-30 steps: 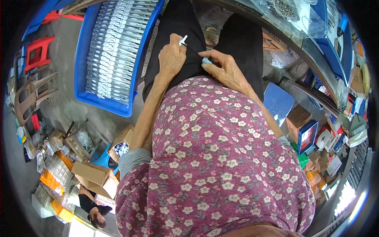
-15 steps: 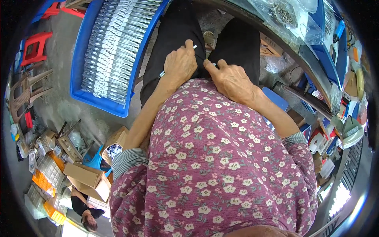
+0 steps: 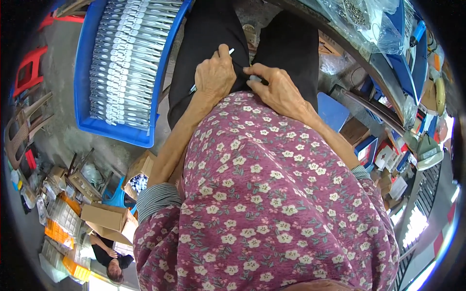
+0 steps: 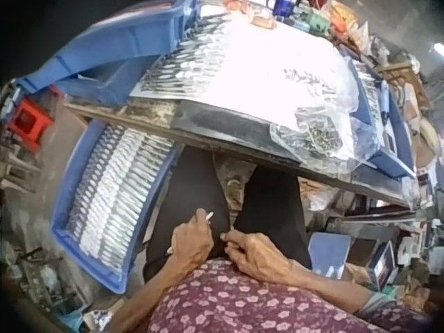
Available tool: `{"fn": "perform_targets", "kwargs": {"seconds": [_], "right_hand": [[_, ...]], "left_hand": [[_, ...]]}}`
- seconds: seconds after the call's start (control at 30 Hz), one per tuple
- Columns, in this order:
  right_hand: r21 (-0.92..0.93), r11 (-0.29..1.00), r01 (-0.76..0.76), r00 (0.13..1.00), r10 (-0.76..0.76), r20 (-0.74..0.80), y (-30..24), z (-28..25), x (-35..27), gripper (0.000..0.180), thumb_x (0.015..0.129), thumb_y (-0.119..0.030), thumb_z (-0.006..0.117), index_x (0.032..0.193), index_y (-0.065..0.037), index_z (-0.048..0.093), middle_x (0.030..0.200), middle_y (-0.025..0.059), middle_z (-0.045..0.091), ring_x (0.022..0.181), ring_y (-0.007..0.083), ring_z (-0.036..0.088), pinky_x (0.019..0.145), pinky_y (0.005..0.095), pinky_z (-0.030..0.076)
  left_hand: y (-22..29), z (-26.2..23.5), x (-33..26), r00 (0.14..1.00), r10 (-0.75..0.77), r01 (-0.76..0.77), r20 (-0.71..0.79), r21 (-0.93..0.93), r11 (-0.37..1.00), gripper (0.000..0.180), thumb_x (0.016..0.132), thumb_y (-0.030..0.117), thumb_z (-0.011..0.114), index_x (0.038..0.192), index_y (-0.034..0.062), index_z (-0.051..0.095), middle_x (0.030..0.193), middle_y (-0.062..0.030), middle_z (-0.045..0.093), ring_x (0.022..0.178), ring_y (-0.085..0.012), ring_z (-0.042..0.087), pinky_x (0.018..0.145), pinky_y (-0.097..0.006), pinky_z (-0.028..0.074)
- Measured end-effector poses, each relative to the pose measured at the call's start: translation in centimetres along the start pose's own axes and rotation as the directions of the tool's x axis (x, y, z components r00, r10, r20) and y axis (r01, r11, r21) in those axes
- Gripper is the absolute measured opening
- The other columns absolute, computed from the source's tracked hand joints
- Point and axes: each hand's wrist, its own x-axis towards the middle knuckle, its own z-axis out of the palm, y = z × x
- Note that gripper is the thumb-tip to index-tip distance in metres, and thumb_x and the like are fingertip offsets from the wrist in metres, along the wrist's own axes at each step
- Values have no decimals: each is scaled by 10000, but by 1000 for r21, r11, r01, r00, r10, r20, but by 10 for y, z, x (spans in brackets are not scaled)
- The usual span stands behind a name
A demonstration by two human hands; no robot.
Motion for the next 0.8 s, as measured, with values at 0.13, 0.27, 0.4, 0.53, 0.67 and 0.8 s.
{"fn": "perform_targets", "kwargs": {"seconds": [0.13,0.27,0.4,0.53,0.67,0.8], "right_hand": [[426,857,-290,955,285,77,-4,-2,1,293,794,-110,575,1057,17,580,659,134,579,565,186,570,481,316,448],[691,502,-520,825,504,255,-19,-12,5,257,818,-106,591,1061,-22,587,646,58,528,475,68,456,373,191,345],[849,-78,-523,777,365,512,10,-9,5,236,837,-91,572,1064,-31,546,675,75,529,439,76,430,308,187,300],[758,-424,-495,775,178,606,27,3,7,258,869,-130,526,1117,-70,487,641,88,515,405,93,396,272,192,279],[849,-245,-469,781,334,528,6,-8,-2,328,841,-105,529,1158,-45,475,646,65,509,415,100,421,291,190,277],[682,666,-304,944,304,124,2,-1,-9,329,780,-95,580,1075,50,552,647,117,574,511,115,511,434,258,393]], "left_hand": [[0,2,1,1000,0,1,-27,25,1000,106,795,95,502,812,14,437,665,-176,598,556,-311,624,460,-358,507],[-3,3,2,999,8,-5,-46,67,998,102,790,89,509,805,16,440,662,-170,601,545,-293,626,442,-335,505],[-1,3,6,995,49,-38,-91,113,993,100,787,85,511,801,15,441,660,-169,601,542,-293,626,442,-336,505],[-1,-1,7,990,57,-34,-130,171,985,82,787,88,491,791,21,445,658,-159,598,539,-303,619,449,-356,504],[1,4,3,996,-13,25,-84,147,989,93,809,104,454,852,22,444,705,-159,596,579,-320,619,497,-392,508],[10,0,1,993,-31,38,-112,60,998,107,798,91,489,851,29,420,711,-176,590,576,-345,605,490,-414,496]]}}
